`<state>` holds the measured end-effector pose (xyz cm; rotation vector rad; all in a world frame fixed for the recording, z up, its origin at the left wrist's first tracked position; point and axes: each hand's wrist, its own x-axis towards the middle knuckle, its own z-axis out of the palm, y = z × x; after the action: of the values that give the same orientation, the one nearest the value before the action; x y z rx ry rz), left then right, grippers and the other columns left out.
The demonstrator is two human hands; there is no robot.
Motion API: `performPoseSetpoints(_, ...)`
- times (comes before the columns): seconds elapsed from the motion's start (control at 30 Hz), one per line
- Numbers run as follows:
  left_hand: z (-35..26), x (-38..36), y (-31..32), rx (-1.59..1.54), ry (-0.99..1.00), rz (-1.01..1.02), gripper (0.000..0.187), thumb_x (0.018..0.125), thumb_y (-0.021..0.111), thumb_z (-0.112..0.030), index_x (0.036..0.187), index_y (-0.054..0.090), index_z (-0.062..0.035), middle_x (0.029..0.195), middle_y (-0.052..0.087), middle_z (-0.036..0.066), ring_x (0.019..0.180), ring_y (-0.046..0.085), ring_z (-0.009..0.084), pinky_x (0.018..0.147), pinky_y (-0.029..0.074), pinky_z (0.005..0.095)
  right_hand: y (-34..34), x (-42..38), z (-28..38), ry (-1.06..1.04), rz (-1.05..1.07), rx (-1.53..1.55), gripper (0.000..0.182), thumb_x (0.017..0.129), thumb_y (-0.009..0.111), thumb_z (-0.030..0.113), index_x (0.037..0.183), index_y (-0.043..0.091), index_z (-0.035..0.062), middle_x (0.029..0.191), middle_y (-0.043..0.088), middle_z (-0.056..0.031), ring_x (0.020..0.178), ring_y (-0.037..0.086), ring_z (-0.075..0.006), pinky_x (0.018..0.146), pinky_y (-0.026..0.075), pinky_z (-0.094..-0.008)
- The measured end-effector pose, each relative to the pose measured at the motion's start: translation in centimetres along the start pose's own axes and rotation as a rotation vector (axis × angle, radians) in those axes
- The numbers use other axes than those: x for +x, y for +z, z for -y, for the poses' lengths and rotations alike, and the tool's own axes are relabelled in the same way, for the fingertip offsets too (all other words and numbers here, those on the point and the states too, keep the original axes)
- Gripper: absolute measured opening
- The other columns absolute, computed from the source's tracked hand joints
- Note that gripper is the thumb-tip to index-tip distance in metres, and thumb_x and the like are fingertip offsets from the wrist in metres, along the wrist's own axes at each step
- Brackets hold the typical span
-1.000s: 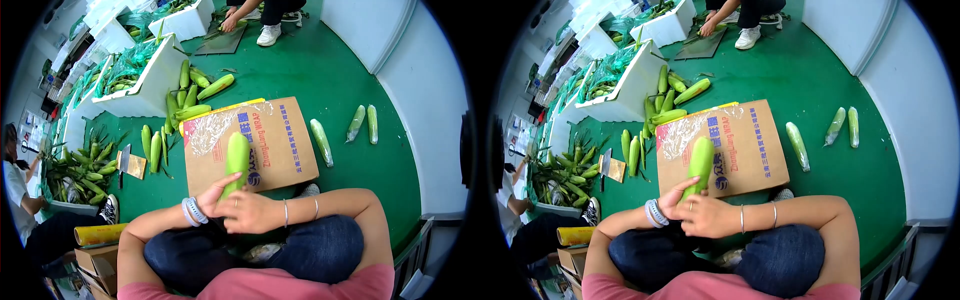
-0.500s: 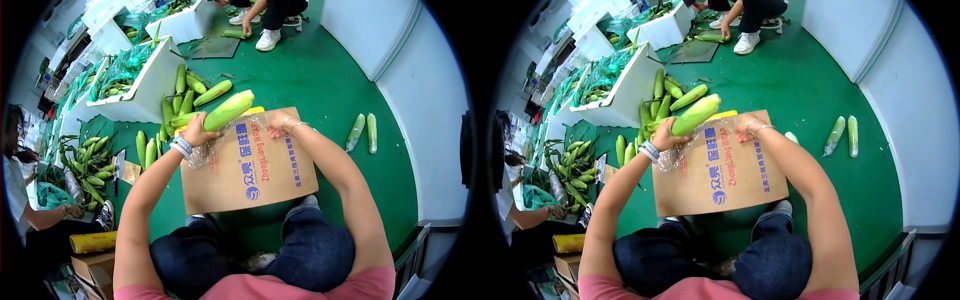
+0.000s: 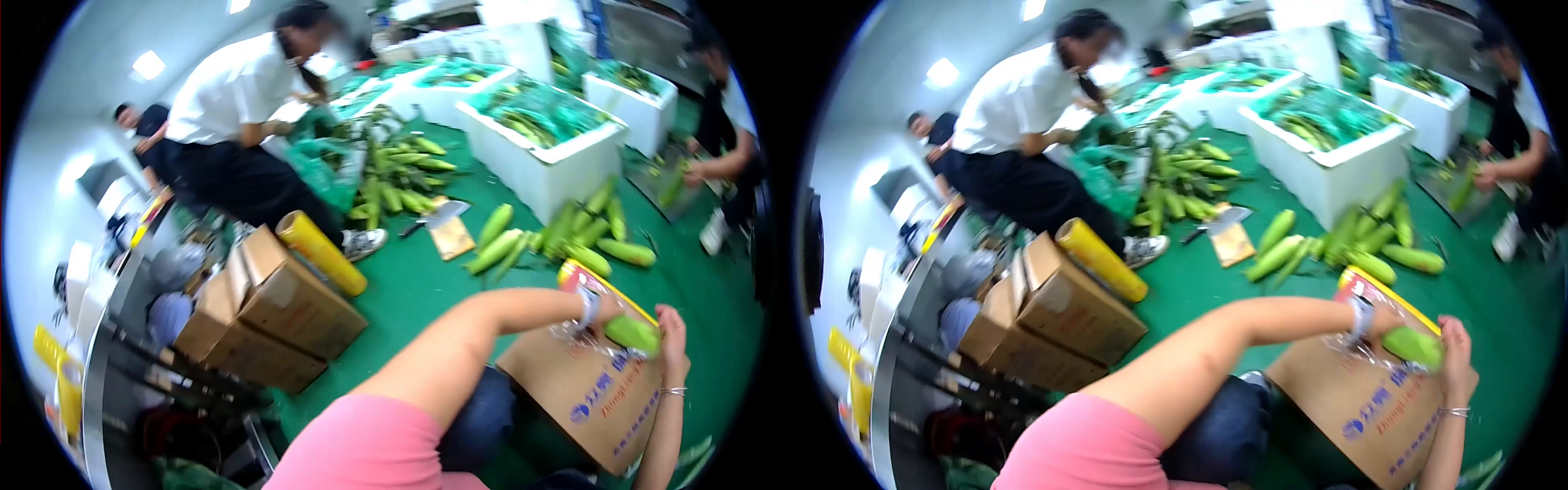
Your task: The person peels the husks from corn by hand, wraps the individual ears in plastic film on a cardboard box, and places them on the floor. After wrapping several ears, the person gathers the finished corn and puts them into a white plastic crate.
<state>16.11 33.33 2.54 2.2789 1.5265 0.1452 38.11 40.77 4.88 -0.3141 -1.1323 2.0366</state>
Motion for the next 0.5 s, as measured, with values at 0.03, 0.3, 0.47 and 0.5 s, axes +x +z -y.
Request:
performPoseSetpoints(0.03,-1.3,-1.4,-1.2,0.074,-0.078,-0.018,0.078,0.048,0.081,-0.045,0.106,0.053,-0.0023,0.107,0.055,0.023,0.104,0.051,0.0361,0.09,0.041,0.0408,0.9,0.6,-1.8,-0.047,0.113,-0.689,0.024,0.086,0.05,0.014,0.103,0.052,-0.002,0.098,0.053,-0.0131,0.097,0.051,-0.0242,0.094,0.037,-0.0373)
performPoseSetpoints(0.3,-3.0,-12.0,2.2,0.216,-0.392,-0.554,0.055,0.07,0.062,-0.042,0.1,0.053,0.0035,0.102,0.051,0.02,0.096,0.048,0.0319,0.081,0.039,0.0386,4.6,0.3,-1.4,-0.235,0.432,-1.935,0.071,0.064,0.07,0.021,0.127,0.039,0.0138,0.102,0.045,-0.0125,0.092,0.049,-0.031,0.077,0.039,-0.0408)
performPoseSetpoints(0.47,3.4,-9.6,4.5,0.457,-0.261,-0.443,0.023,0.073,0.055,-0.023,0.074,0.062,-0.0011,0.082,0.06,0.017,0.074,0.058,0.0312,0.061,0.048,0.0395,3.8,1.2,-2.0,-0.073,0.306,-1.882,0.071,0.065,0.07,0.017,0.128,0.038,0.0149,0.096,0.049,-0.0157,0.088,0.051,-0.0339,0.076,0.043,-0.0406)
performPoseSetpoints(0.5,2.9,-10.8,3.9,0.374,-0.238,-0.365,0.019,0.072,0.054,-0.019,0.071,0.062,-0.0011,0.075,0.061,0.017,0.069,0.059,0.0317,0.058,0.049,0.0402,3.5,0.7,-1.9,-0.043,0.279,-1.868,0.072,0.064,0.07,0.017,0.128,0.038,0.014,0.096,0.049,-0.0164,0.089,0.051,-0.0344,0.077,0.043,-0.0415)
